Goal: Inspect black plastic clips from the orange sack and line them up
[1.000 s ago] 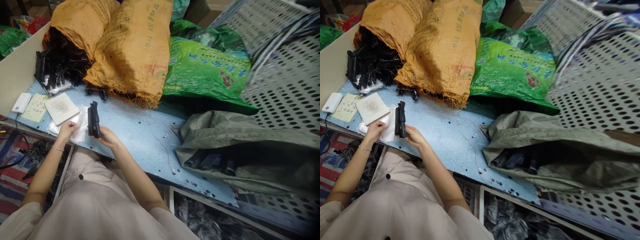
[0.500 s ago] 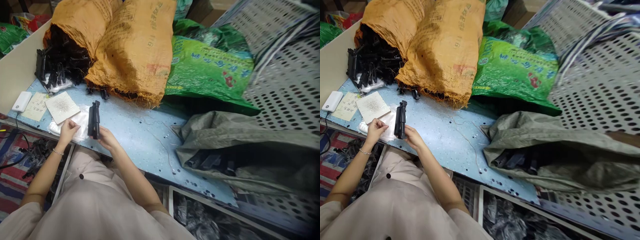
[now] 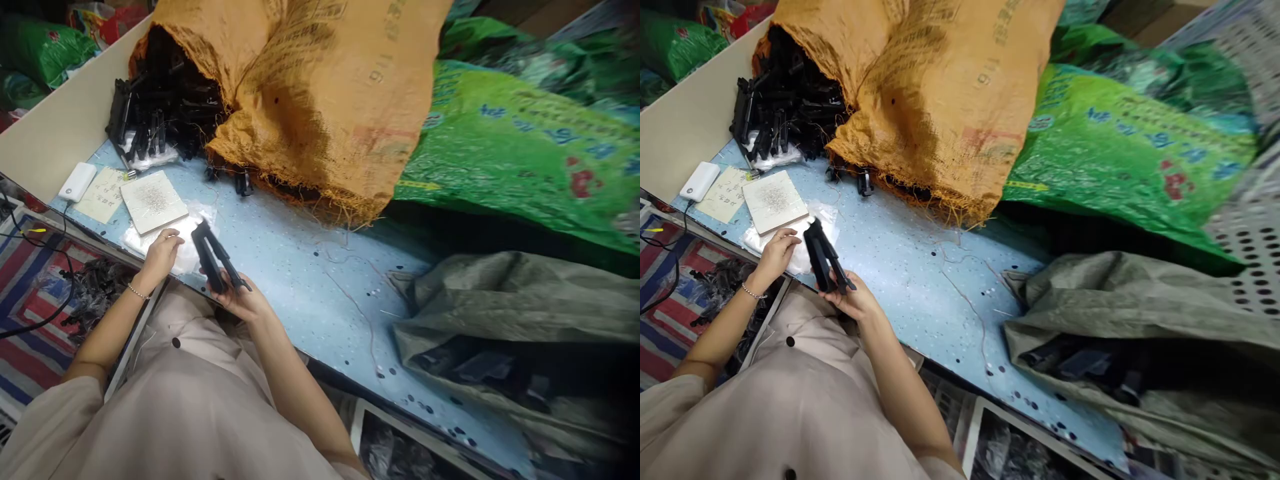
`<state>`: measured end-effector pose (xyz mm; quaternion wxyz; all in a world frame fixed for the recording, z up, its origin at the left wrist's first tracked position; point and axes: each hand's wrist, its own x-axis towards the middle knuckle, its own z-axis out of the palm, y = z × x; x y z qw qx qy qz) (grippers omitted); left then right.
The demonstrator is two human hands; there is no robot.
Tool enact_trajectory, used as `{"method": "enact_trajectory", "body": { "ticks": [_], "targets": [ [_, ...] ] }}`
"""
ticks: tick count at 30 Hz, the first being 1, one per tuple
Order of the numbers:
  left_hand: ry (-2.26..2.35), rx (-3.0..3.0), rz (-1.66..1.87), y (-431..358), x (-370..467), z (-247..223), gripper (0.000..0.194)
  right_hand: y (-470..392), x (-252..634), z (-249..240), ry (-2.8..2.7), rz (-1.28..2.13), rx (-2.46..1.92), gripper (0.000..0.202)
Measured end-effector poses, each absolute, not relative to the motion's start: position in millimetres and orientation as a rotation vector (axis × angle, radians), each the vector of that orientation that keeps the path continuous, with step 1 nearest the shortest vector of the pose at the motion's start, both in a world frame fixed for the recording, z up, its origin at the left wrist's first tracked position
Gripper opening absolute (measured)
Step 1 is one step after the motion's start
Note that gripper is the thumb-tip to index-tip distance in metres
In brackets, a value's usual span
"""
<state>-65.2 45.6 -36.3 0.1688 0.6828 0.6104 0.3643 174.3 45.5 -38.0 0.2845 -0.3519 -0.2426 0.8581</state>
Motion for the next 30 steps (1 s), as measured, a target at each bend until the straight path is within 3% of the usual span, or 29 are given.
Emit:
{"method": "enact_trajectory", "body": {
  "ticks": [5, 11, 14, 20, 22, 26, 30],
  "targets": [
    [1.765, 1.977, 0.950, 39.8, -72.5, -37.8, 0.035, 27.3, 183.4, -36.8, -0.543, 2.370, -0.921, 0.018],
    [1.684, 1.888, 1.035, 40.8, -79.8, -25.1, 0.049, 23.6, 171.9, -42.8, -0.308, 2.658, -0.741, 0.023],
    [1.552, 1.948, 1.040, 31.4, -71.1, -12.6, 0.053, 31.1, 155.9, -50.2, -0.239, 2.642, -0.690, 0.020],
    [1.124, 2.090, 0.838, -8.0, -38.1, 10.9, 0.060, 34.2, 127.0, -37.7, -0.992, 1.999, -1.035, 0.011],
    [1.197, 2.090, 0.784, -26.2, -43.3, 27.0, 0.055, 27.2, 126.5, -27.9, -1.296, 1.872, -1.002, 0.010],
    [1.486, 1.871, 0.543, -72.1, -103.1, 58.3, 0.036, 46.5, 142.7, -21.7, -1.538, 1.919, -0.833, 0.031],
    [1.654, 1.566, 0.206, -83.3, -183.1, 19.0, 0.027, 143.1, 161.7, -30.4, -1.431, 1.233, -1.294, 0.023]
  ]
}}
